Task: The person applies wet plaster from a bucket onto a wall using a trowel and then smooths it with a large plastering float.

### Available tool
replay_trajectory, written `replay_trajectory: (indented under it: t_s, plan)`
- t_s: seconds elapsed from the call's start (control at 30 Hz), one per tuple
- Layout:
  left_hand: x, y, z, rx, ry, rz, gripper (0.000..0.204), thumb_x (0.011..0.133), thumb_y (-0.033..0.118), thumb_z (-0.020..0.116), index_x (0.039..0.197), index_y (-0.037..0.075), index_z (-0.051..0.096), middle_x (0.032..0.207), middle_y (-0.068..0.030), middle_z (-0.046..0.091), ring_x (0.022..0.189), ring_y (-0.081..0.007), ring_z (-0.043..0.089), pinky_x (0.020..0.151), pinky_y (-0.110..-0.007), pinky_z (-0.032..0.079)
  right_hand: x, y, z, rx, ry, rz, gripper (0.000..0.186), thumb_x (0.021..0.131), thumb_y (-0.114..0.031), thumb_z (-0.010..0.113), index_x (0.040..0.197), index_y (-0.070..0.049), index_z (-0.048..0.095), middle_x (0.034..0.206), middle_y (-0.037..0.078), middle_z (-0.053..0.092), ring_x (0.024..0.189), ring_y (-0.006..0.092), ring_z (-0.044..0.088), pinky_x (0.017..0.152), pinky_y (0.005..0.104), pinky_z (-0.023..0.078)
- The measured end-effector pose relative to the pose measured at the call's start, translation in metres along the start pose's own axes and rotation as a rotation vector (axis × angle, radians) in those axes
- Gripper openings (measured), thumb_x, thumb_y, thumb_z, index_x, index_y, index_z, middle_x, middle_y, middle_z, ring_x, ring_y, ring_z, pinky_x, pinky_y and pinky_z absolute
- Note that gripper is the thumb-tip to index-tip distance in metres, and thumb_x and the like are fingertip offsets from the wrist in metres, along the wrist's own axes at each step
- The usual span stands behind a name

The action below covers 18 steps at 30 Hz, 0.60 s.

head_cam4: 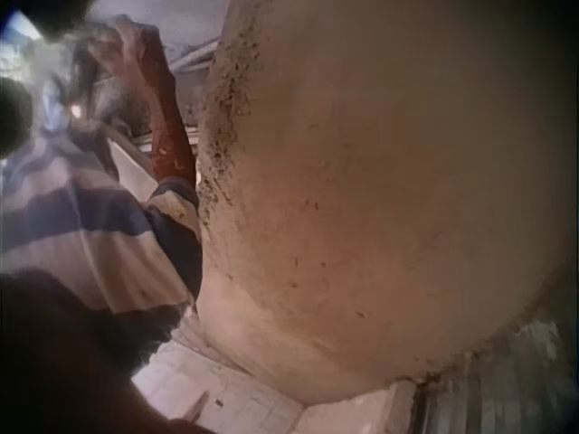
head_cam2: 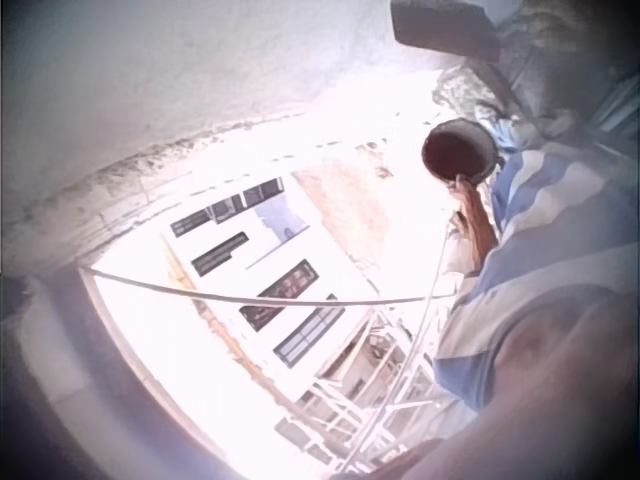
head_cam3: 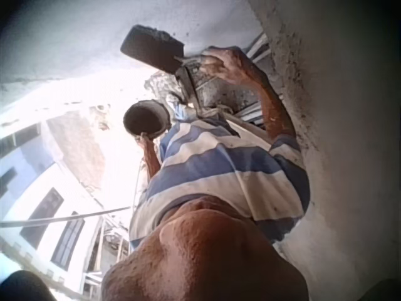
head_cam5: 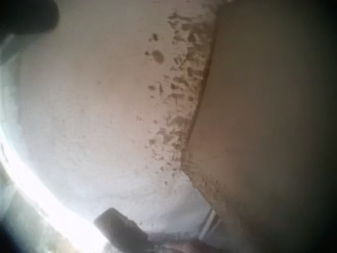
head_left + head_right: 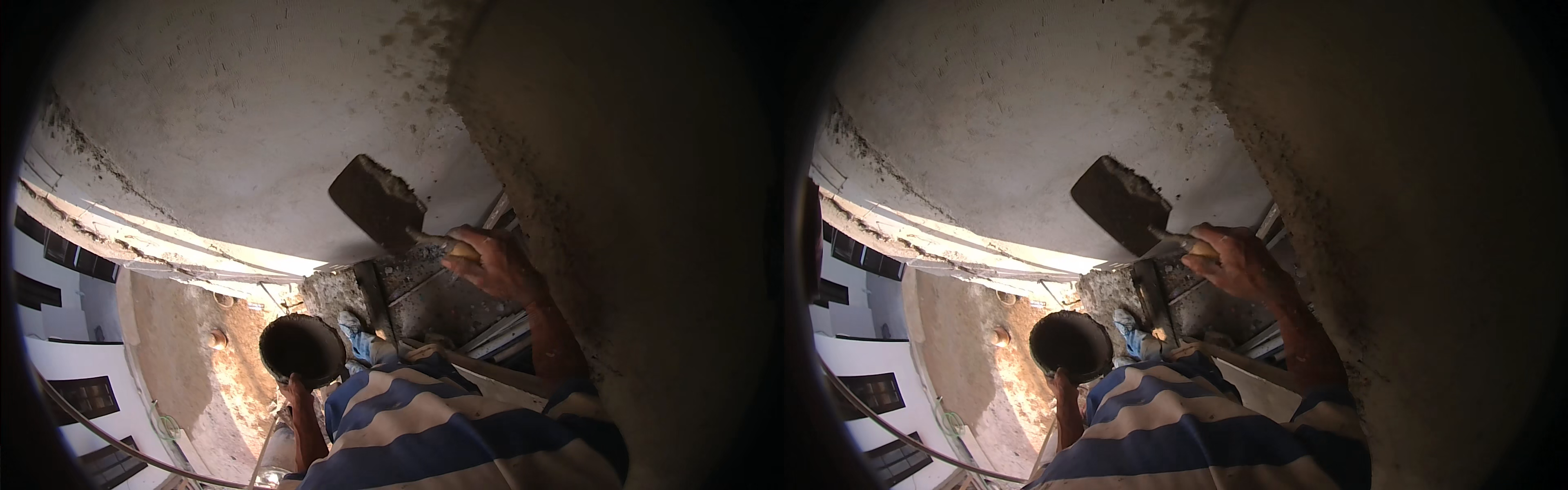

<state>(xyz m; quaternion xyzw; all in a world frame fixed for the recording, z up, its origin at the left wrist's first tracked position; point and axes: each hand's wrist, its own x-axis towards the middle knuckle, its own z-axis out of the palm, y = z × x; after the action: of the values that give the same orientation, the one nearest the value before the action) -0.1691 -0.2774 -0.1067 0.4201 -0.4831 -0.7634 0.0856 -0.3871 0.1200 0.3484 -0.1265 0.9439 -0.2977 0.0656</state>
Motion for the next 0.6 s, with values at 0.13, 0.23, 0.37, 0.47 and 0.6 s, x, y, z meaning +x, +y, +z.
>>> replay_trajectory:
  t_s: [0.13, 0.23, 0.37, 0.47, 0.6]
  plan:
    - [-0.04, 0.036, 0.032, 0.014, 0.01, -0.041, 0.05, 0.075, 0.013, 0.06, 0.121, -0.004, 0.049, 0.105, -0.014, 0.06, 0.085, -0.0258, 0.061, 0.071, -0.037, 0.055, 0.029, -0.007, 0.044, 0.381, -0.509, -0.202, 0.046, 0.084, -0.032, 0.072, 0.112, 0.002, 0.061, 0.069, 0.01, 0.06, 0.057, 0.0163, 0.056, 0.055, 0.0303, 0.045]
    - [-0.062, 0.055, 0.028, 0.101, 0.086, -0.026, 0.042, 0.076, 0.017, 0.059, 0.111, -0.006, 0.055, 0.099, -0.0128, 0.062, 0.081, -0.0232, 0.061, 0.07, -0.035, 0.055, 0.077, 0.052, 0.012, 0.56, -0.454, -0.003, 0.037, 0.088, -0.032, 0.067, 0.104, 0.0, 0.059, 0.07, 0.005, 0.059, 0.056, 0.0101, 0.053, 0.051, 0.0286, 0.044]
    - [-0.05, 0.029, 0.006, 0.561, 0.023, 0.003, 0.041, 0.077, 0.021, 0.058, 0.106, -0.008, 0.057, 0.093, -0.0135, 0.063, 0.074, -0.0225, 0.061, 0.065, -0.034, 0.054, 0.119, 0.154, -0.058, 0.372, 0.206, 0.41, 0.03, 0.091, -0.036, 0.063, 0.091, -0.007, 0.056, 0.065, 0.002, 0.052, 0.05, 0.0087, 0.051, 0.045, 0.0264, 0.042]
    - [-0.053, 0.03, 0.006, 0.046, 0.014, -0.02, 0.043, 0.076, 0.023, 0.058, 0.105, -0.009, 0.056, 0.088, -0.0155, 0.062, 0.071, -0.0243, 0.061, 0.061, -0.038, 0.054, 0.147, 0.148, -0.034, 0.368, 0.068, 0.144, 0.031, 0.09, -0.034, 0.065, 0.094, -0.005, 0.056, 0.065, 0.002, 0.053, 0.052, 0.0108, 0.053, 0.047, 0.0279, 0.045]
    - [-0.045, 0.038, 0.008, 0.328, 0.118, -0.153, 0.058, 0.072, 0.021, 0.058, 0.125, -0.003, 0.049, 0.109, -0.0201, 0.06, 0.092, -0.0309, 0.062, 0.072, -0.043, 0.055, 0.136, 0.112, 0.042, 0.193, 0.179, 0.022, 0.041, 0.084, -0.033, 0.07, 0.105, -0.002, 0.051, 0.068, 0.013, 0.062, 0.062, 0.0312, 0.064, 0.058, 0.041, 0.051]
